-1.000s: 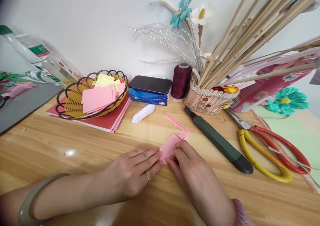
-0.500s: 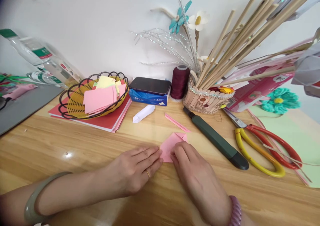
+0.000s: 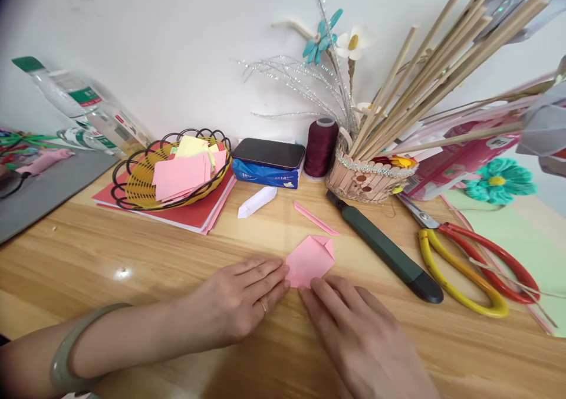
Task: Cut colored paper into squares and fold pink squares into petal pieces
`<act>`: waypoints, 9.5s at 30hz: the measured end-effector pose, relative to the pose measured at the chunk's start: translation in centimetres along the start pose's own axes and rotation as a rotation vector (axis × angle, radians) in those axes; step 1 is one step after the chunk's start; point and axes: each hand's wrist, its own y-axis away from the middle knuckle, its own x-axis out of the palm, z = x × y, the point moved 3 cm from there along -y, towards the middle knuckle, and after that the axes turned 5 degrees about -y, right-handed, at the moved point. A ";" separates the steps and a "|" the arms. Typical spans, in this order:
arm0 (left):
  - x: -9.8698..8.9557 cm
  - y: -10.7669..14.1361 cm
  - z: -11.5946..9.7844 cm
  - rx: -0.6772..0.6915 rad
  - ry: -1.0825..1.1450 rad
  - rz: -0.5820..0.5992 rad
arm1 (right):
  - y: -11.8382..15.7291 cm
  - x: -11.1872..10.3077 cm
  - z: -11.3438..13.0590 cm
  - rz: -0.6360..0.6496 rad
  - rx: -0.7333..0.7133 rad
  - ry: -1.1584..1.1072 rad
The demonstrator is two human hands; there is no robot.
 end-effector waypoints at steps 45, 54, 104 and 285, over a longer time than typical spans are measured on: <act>1.8 -1.0 2.4 -0.639 0.444 0.157 | -2.8 -0.5 -4.1 0.011 0.337 0.025; 2.3 -0.9 2.2 -0.629 0.416 0.139 | -2.6 -0.6 -4.0 -0.043 0.351 0.063; 0.9 -1.3 2.0 -0.488 0.237 0.080 | -1.9 -0.3 -3.3 -0.139 0.273 -0.182; 0.2 0.2 2.1 -0.461 0.040 0.310 | -0.4 -0.3 1.2 -0.076 -0.079 -0.145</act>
